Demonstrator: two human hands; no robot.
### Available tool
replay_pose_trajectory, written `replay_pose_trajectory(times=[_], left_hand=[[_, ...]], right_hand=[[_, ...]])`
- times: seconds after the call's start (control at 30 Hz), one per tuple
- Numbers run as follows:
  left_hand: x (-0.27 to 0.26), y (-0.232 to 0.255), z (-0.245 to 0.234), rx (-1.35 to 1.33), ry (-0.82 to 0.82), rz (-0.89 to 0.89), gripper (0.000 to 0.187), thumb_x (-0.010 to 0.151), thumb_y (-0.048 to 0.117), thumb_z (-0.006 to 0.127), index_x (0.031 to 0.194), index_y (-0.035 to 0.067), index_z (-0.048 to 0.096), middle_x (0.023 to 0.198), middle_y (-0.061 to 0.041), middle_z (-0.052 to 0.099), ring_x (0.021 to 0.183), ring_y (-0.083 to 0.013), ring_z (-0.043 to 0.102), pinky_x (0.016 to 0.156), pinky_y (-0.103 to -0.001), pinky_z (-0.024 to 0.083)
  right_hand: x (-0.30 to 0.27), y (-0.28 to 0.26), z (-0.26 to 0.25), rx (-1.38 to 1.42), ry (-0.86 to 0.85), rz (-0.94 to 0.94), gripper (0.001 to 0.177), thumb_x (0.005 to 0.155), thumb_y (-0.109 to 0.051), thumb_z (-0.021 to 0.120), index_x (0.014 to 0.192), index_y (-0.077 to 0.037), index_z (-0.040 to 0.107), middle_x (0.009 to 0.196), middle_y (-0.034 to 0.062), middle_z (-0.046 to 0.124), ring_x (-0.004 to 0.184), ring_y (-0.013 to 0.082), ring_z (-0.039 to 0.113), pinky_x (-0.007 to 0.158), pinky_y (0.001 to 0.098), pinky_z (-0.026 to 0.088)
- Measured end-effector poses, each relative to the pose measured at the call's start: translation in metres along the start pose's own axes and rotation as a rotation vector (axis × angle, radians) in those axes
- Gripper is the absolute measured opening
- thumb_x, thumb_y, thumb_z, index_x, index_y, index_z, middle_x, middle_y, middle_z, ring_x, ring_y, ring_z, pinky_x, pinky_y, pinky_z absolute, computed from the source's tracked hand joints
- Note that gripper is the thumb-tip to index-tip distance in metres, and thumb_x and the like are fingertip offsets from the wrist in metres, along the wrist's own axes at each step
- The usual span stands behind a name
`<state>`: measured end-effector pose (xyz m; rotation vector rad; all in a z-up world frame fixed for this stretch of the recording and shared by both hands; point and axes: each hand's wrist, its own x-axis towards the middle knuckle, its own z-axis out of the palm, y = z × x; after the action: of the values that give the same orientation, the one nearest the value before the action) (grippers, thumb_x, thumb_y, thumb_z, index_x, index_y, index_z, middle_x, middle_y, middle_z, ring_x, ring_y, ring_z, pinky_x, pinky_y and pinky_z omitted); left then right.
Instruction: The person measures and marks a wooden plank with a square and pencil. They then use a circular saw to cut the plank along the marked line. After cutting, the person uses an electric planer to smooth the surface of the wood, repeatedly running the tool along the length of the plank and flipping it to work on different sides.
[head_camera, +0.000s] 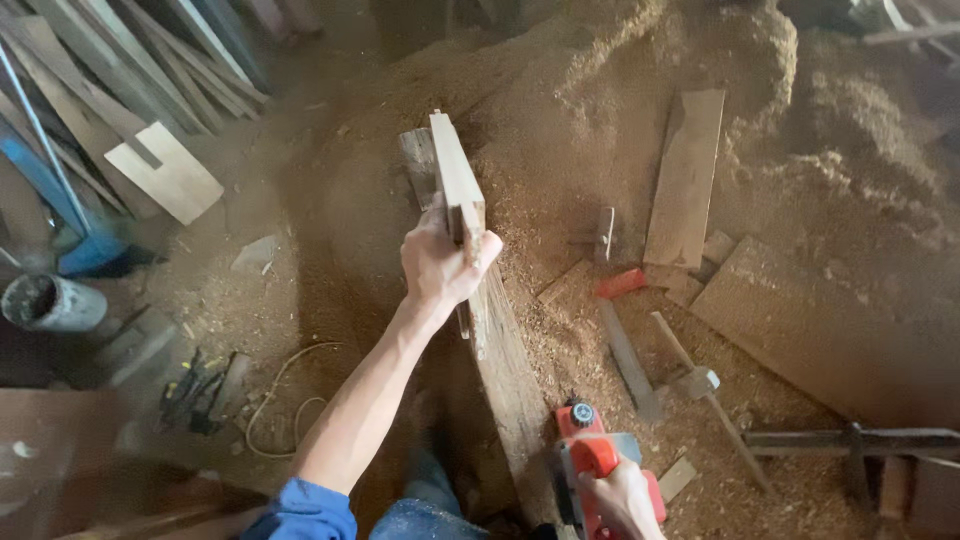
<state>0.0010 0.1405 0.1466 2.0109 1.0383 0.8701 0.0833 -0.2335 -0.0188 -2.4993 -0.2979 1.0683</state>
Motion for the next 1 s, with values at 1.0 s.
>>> replay_pose_trajectory(times=[1.0], left_hand=[[0.022,0.047,0.028,0.057,-0.241,-0.3,0.072,0.1,0.031,0.054,0.159,0.0,0.026,0.129,-0.021,0.06,0.055,-0.0122,0.058,0.042,-0.025,0.052]], right_hand=[[0.029,0.027,0.001,-0.121,0.021,-0.097,0.05,0.069,-0.028,0.079,0.119,-0.03,0.077,0.098,0.0059,0.084,0.101,0.0157,0.08,0.094,0.0322,0.057]])
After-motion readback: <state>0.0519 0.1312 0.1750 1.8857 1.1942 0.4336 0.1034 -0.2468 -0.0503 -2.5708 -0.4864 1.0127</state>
